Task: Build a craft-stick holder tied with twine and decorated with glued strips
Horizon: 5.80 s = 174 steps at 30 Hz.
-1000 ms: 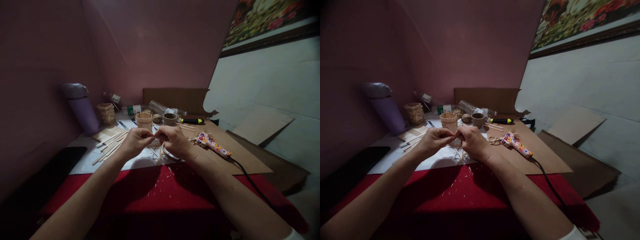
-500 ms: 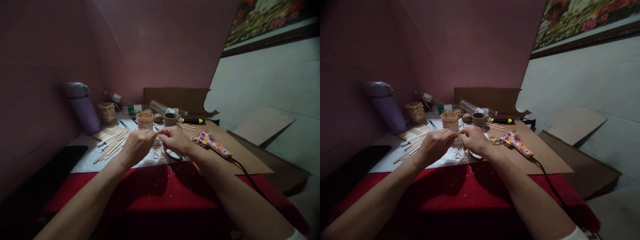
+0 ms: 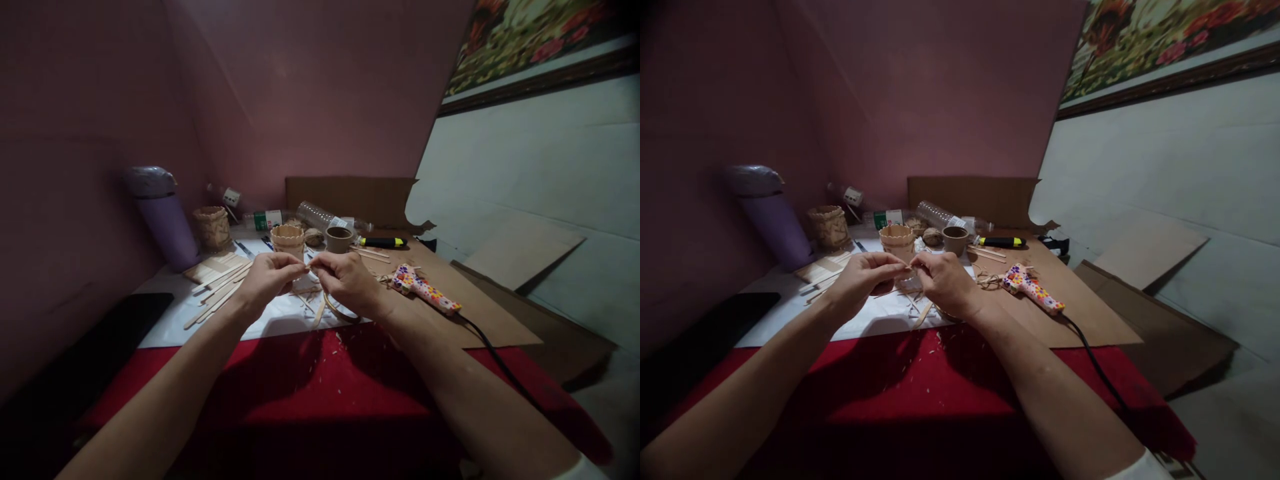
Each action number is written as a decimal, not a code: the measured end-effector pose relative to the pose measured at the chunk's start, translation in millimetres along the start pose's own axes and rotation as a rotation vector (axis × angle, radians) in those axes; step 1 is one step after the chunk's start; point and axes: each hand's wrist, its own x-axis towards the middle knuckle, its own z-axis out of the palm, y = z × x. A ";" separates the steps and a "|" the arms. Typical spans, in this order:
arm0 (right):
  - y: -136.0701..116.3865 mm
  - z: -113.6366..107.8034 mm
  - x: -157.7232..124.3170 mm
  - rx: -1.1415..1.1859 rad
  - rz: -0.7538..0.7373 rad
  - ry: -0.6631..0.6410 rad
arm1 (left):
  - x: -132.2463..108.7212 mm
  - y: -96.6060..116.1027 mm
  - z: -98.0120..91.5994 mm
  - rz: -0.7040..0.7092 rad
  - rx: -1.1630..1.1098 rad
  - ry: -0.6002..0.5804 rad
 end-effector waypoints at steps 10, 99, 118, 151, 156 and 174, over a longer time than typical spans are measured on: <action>3.5 2.0 -0.4 0.119 0.029 0.057 | 2.4 -3.5 -1.7 -0.085 -0.129 0.017; 11.9 -6.3 3.8 0.407 0.297 -0.098 | -2.2 -10.1 0.5 0.526 0.731 0.071; 14.4 -2.3 -0.7 -0.216 0.142 0.256 | 1.6 2.7 -2.4 0.091 -0.026 0.123; 21.4 -8.1 5.9 0.156 0.061 -0.055 | -7.1 -9.6 -10.0 1.032 1.420 0.045; 20.1 -9.0 4.9 0.095 0.074 -0.083 | -8.4 -8.0 -9.2 1.031 1.479 0.017; 30.0 -28.7 5.0 -0.548 0.108 -0.103 | -8.1 -7.8 -10.1 1.006 1.454 0.026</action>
